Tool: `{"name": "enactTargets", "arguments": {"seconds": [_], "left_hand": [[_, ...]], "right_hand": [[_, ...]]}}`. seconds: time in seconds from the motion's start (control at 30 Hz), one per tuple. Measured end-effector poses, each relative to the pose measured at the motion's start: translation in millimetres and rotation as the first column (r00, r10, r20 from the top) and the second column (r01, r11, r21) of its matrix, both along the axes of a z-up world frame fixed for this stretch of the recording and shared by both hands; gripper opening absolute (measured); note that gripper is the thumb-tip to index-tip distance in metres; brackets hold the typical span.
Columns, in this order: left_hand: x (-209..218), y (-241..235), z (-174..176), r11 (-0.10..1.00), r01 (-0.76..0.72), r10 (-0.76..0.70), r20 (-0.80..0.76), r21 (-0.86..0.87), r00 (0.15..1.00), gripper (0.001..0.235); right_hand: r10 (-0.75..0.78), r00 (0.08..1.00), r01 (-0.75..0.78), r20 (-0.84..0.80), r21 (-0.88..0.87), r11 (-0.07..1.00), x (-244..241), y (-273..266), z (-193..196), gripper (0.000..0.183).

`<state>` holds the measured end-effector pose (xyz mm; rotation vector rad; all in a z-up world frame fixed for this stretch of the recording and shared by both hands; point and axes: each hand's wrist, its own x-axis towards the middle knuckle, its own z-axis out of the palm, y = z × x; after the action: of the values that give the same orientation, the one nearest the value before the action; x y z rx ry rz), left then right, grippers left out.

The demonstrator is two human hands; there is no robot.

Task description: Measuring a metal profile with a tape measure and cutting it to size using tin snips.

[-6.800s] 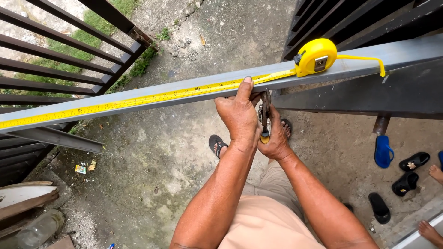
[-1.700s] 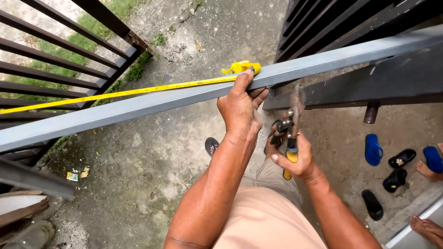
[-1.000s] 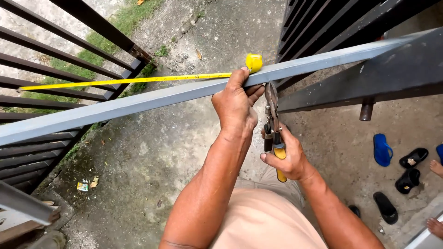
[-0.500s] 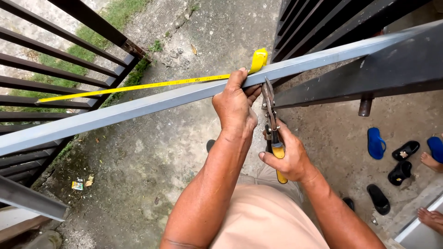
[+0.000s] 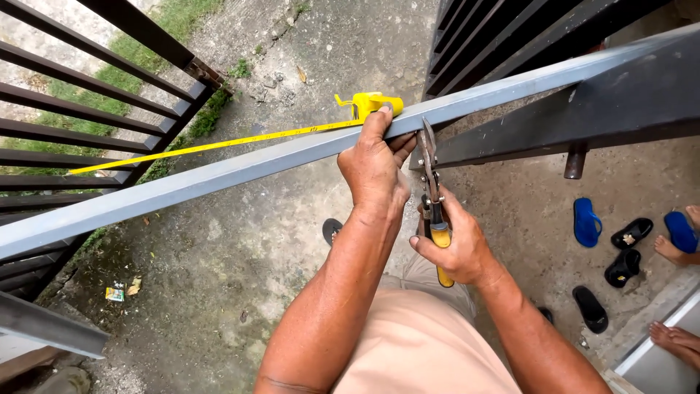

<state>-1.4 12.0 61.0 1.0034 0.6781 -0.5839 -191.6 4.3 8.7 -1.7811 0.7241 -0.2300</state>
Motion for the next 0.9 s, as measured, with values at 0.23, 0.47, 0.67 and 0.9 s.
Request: {"name": "enactTargets", "arguments": {"seconds": [0.23, 0.47, 0.67, 0.9], "left_hand": [[1.4, -1.5, -11.2, 1.0, -0.002, 0.002, -0.006, -0.022, 1.0, 0.036], [0.6, -3.4, -15.1, 1.0, 0.008, -0.008, -0.018, -0.014, 1.0, 0.035], [3.4, -4.1, -13.6, 0.999, -0.017, 0.016, -0.036, -0.027, 0.999, 0.037], [3.2, -2.0, -21.1, 0.999, -0.019, 0.017, -0.056, -0.034, 0.998, 0.037]], "right_hand": [[-0.01, 1.0, 0.01, -0.028, -0.001, 1.0, -1.3, -0.3, -7.9, 0.086], [-0.075, 0.997, 0.075, 0.009, 0.048, 0.996, -2.0, 5.2, -18.3, 0.081], [-0.208, 0.978, 0.2, 0.022, 0.191, 0.961, -4.0, 10.9, -23.5, 0.083], [-0.158, 0.982, 0.179, -0.106, 0.236, 0.955, -8.8, 6.9, -18.4, 0.057]]}}
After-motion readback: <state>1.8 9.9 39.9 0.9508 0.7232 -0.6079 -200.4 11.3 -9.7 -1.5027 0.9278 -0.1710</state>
